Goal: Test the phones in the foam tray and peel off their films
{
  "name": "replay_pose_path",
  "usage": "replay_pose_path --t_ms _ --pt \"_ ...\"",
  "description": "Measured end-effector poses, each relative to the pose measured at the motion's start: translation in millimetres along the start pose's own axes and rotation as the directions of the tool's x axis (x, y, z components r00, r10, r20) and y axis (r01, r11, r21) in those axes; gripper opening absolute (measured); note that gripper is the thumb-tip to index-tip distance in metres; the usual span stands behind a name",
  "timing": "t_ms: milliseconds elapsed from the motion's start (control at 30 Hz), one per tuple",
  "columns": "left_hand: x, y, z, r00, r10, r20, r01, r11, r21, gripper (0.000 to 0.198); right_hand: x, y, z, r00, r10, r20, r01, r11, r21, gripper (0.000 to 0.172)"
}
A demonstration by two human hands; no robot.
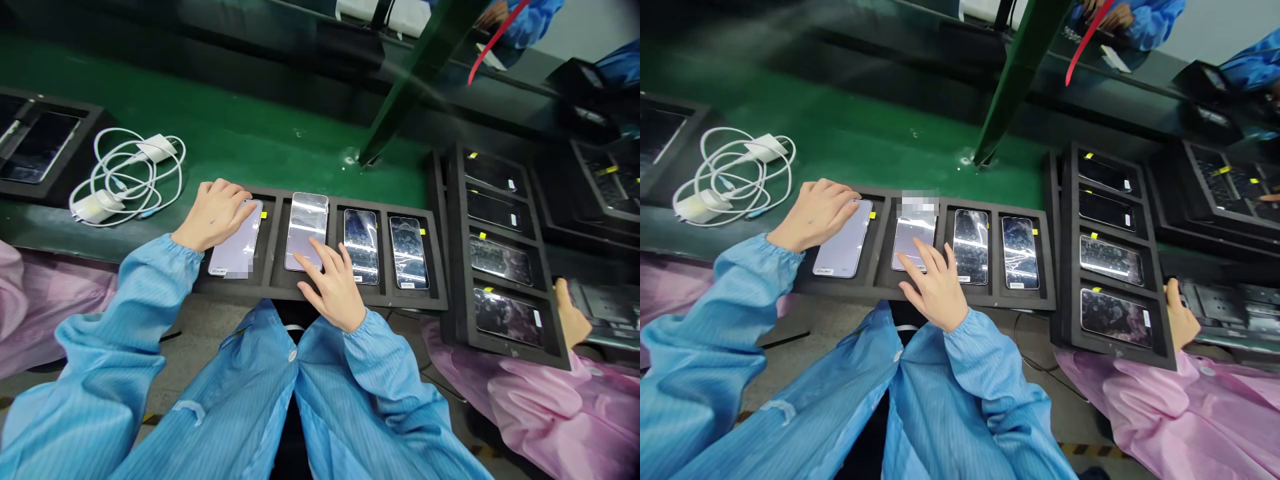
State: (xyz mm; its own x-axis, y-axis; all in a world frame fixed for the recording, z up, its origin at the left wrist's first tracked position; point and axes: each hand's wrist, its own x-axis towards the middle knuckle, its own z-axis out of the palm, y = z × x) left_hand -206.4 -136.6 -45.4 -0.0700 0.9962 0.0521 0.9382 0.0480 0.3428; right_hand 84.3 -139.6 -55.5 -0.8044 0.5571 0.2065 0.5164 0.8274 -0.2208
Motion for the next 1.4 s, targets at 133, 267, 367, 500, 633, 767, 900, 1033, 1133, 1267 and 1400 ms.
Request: replay_pose_path --t_ms 133,267,367,500,633,767,900,1033,1133,1267,1400 --pt "7 0 0.5 0.999 -0.029 0.032 0.031 0.996 -0.082 0.052 -1 1 1 0.999 -0.029 -0.031 0.029 1.000 -0.011 0.042" --pt "9 -5 -9.2 0.993 -0.112 0.048 0.121 0.952 -0.282 0.052 -2 1 2 0.999 -0.034 -0.034 0.034 0.999 -0.013 0.039" --pt "3 -15 -19.7 0.973 -0.204 0.103 0.228 0.823 -0.521 0.065 -2 1 1 0.999 -0.032 -0.032 0.031 0.999 -0.008 0.041" --pt "-14 -24 -24.8 0.937 -0.285 0.203 0.326 0.502 -0.801 0.083 -3 0 1 0.999 -0.008 -0.038 0.009 1.000 0.009 0.046" --pt "-29 -19 -13.4 0.922 -0.179 0.345 0.377 0.195 -0.906 0.095 -3 1 2 0.999 0.007 -0.047 -0.006 1.000 0.030 0.046" --pt "-30 -12 -1.6 0.872 0.019 0.490 0.490 -0.020 -0.871 0.085 -3 2 1 0.997 0.035 -0.075 -0.031 0.997 0.064 0.044" --pt "-24 -10 0.8 0.788 0.154 0.597 0.615 -0.147 -0.774 0.079 -3 1 0 0.993 0.063 -0.097 -0.052 0.992 0.114 0.041" --pt "-25 -3 -1.5 0.725 0.195 0.661 0.689 -0.219 -0.691 0.076 -5 2 -1 0.988 0.091 -0.123 -0.071 0.985 0.159 0.041" --pt "-30 5 -6.5 0.737 0.123 0.664 0.668 -0.279 -0.690 0.068 -8 4 -2 0.974 0.132 -0.183 -0.076 0.956 0.283 0.037" --pt "-45 23 -18.1 0.820 -0.064 0.569 0.508 -0.377 -0.775 0.062 -7 3 -6 0.932 0.246 -0.266 -0.096 0.876 0.472 0.025" --pt "-65 66 -23.9 0.837 -0.133 0.531 0.412 -0.485 -0.771 0.059 0 -4 -23 0.928 0.270 -0.257 -0.100 0.845 0.526 0.021"
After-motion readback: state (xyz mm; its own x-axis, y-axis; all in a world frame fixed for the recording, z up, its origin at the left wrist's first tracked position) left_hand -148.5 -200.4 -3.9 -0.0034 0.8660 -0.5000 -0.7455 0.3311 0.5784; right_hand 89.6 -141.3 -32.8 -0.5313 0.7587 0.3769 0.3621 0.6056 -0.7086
